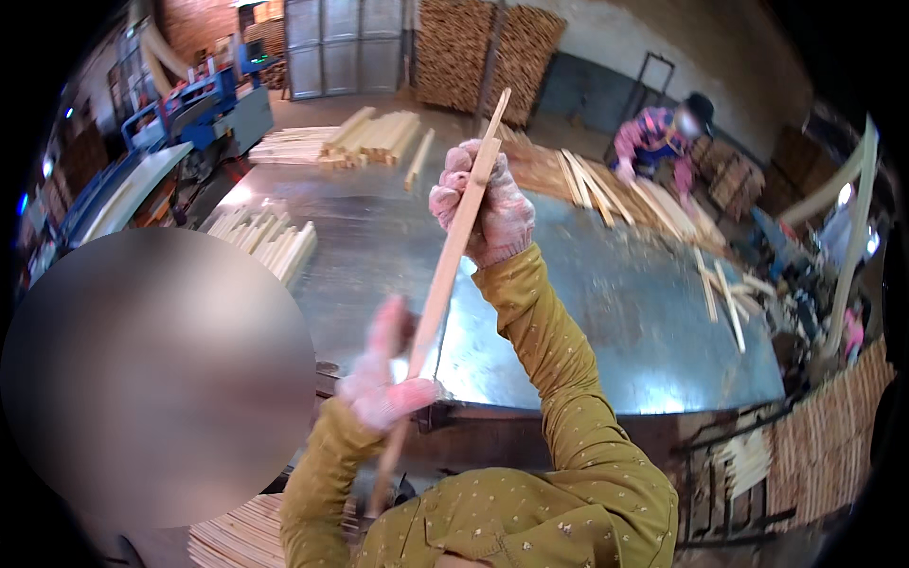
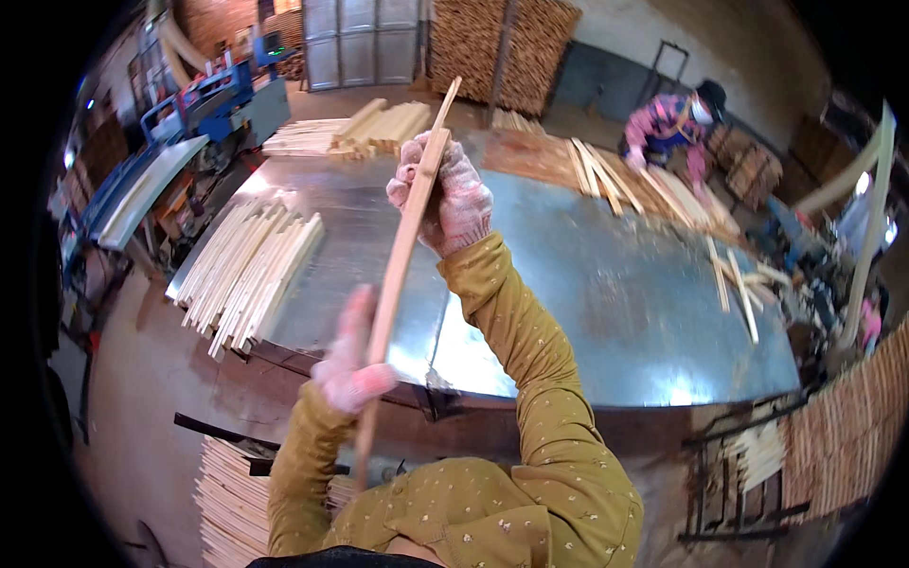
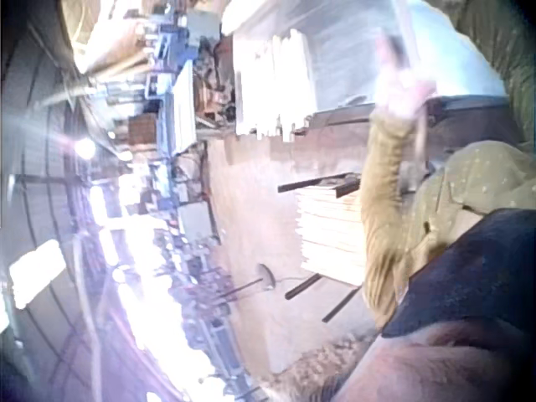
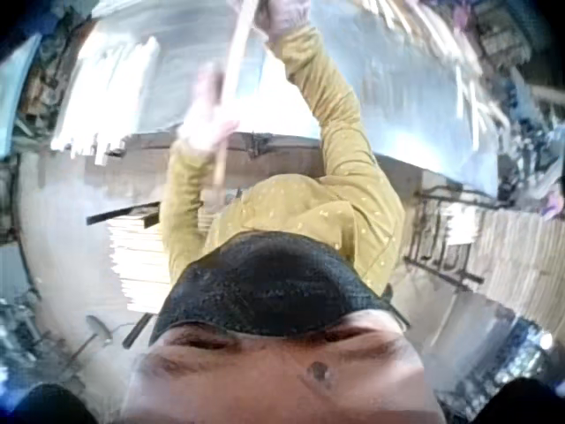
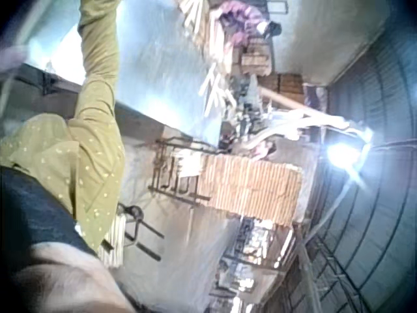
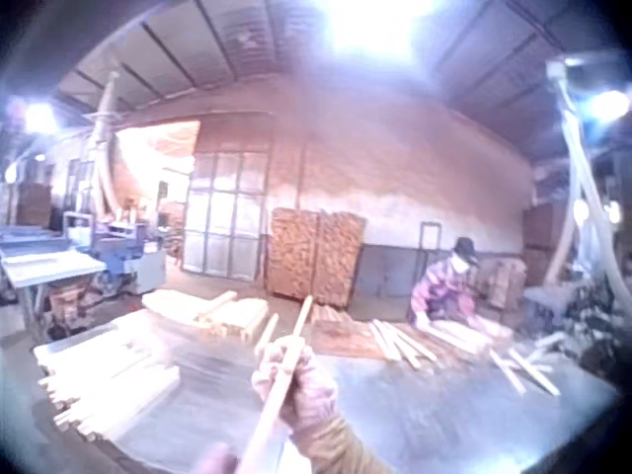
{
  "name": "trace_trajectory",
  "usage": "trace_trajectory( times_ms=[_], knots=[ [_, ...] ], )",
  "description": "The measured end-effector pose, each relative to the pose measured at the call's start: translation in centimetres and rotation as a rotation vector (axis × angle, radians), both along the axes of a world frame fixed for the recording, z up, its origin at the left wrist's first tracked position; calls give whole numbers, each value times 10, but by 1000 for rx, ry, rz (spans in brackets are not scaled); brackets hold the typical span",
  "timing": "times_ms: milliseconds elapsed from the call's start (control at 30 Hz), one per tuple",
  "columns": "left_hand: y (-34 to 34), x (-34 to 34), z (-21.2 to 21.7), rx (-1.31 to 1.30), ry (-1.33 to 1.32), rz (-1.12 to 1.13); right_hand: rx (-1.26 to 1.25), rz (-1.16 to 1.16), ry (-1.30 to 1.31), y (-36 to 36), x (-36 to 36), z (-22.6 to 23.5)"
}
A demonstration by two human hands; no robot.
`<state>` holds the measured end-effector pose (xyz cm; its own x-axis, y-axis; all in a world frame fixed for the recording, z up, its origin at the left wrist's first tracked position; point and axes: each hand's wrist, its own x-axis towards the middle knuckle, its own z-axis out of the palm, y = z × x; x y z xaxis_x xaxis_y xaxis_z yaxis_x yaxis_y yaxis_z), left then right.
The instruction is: The person repeatedly picks up thin wooden strips from a metal table, aligns them, and places them into a growing stack on a nearby rack. The person handles the strips by hand, organizing them into neat piles throughout the clip.
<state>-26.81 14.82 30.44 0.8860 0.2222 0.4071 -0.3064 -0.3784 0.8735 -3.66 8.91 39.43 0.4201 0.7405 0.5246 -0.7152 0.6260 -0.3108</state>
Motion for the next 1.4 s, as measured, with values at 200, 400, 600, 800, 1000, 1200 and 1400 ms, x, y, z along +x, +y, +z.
trace_trajectory(
  times_ms=[200, 400, 600, 800, 1000, 1200, 1400],
  knots=[
    [-146, 160, -47, -591, -11, -265, -286, -398, -298, -197, 55, -154],
    [-199, 273, -133, -518, 221, -391, -1550, -976, -1034, -333, -11, -210],
    [-220, 228, -214, -909, 576, -180, -2304, -837, -150, -527, -31, -152],
    [-227, 179, -295, -1354, 861, -207, -3091, -464, -614, -598, -219, -160],
    [-233, 176, -289, -1108, 987, -354, -2192, -1886, -811, -545, -157, -143],
    [-251, 176, -213, -785, 899, -482, -2346, -1342, -838, -417, -97, -238],
    [-167, 200, -213, -602, 552, -232, -1815, -796, -1287, -269, -37, -271]
  ],
)
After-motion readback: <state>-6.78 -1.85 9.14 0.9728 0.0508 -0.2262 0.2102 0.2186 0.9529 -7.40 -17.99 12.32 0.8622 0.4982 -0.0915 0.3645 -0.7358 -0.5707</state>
